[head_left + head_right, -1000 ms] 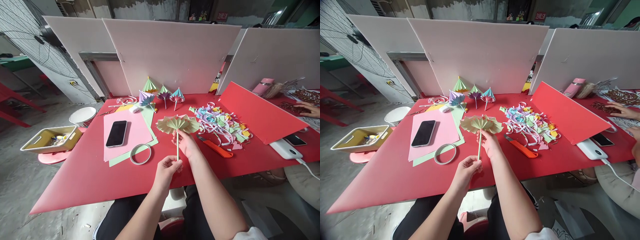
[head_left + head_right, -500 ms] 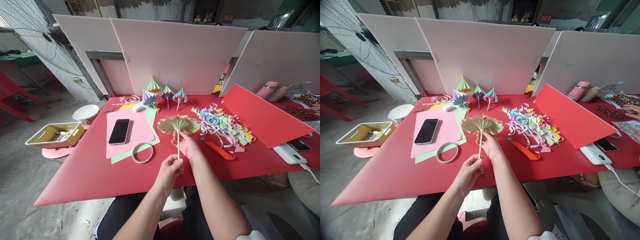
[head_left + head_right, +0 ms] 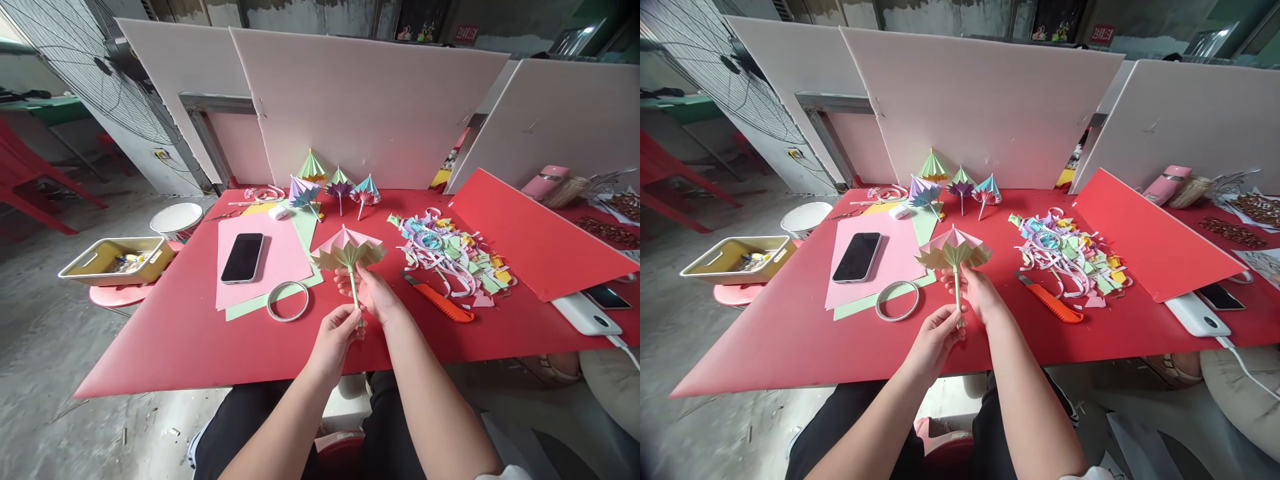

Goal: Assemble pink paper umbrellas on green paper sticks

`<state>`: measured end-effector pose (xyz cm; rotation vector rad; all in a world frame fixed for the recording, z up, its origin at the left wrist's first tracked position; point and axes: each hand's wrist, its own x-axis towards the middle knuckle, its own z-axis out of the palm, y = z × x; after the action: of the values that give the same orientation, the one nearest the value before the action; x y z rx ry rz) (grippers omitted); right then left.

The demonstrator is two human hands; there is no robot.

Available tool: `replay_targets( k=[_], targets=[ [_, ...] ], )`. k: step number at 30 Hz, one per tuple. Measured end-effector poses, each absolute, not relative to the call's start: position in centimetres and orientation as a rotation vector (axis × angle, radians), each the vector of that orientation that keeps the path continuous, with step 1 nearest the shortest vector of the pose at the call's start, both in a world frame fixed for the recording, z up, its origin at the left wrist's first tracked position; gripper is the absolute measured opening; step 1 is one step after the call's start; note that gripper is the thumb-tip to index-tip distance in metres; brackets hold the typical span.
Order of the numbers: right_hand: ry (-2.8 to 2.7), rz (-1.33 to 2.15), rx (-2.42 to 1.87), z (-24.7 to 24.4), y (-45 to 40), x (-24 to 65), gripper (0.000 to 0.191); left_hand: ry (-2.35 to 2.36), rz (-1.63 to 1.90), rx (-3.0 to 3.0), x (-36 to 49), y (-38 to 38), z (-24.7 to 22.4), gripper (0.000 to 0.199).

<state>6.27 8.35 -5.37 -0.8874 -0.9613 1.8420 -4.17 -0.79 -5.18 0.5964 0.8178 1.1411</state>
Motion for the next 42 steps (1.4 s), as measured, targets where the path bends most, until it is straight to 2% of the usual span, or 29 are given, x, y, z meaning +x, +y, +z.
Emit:
replay_targets(
  k=[2,7,13,26,34,42],
  targets=[
    [-1.035,1.792,-0.939,-5.2,8.1,6.3,0.045,0.897,1.163,0.678,-4.5,-0.6,-5.0,0.023],
    [-1.039,1.503,-1.012,-4.7,7.5,6.0,0.022,1.127,1.197,0.831,-4.9,-0.3,-4.8,0.024],
    [-0.843,1.559,-0.901,-4.5,7.8,6.0,0.013,1.206,1.195,0.951,-4.6,-0.5,-5.3,0.022],
    [-0.56,1.642,-0.918,-4.4,9.1,7.0,0.015,1.135,1.07,0.914,-3.7,-1.2,-5.3,0.024],
    [-0.669,1.68,-0.9,-4.6,8.9,7.1,0.019,1.093,1.084,0.862,-4.0,-1.3,-5.2,0.025],
    [-0.696,1.693,-0.827,-4.8,8.9,7.1,0.012,1.082,1.094,0.869,-4.0,-1.2,-5.3,0.025]
  ],
)
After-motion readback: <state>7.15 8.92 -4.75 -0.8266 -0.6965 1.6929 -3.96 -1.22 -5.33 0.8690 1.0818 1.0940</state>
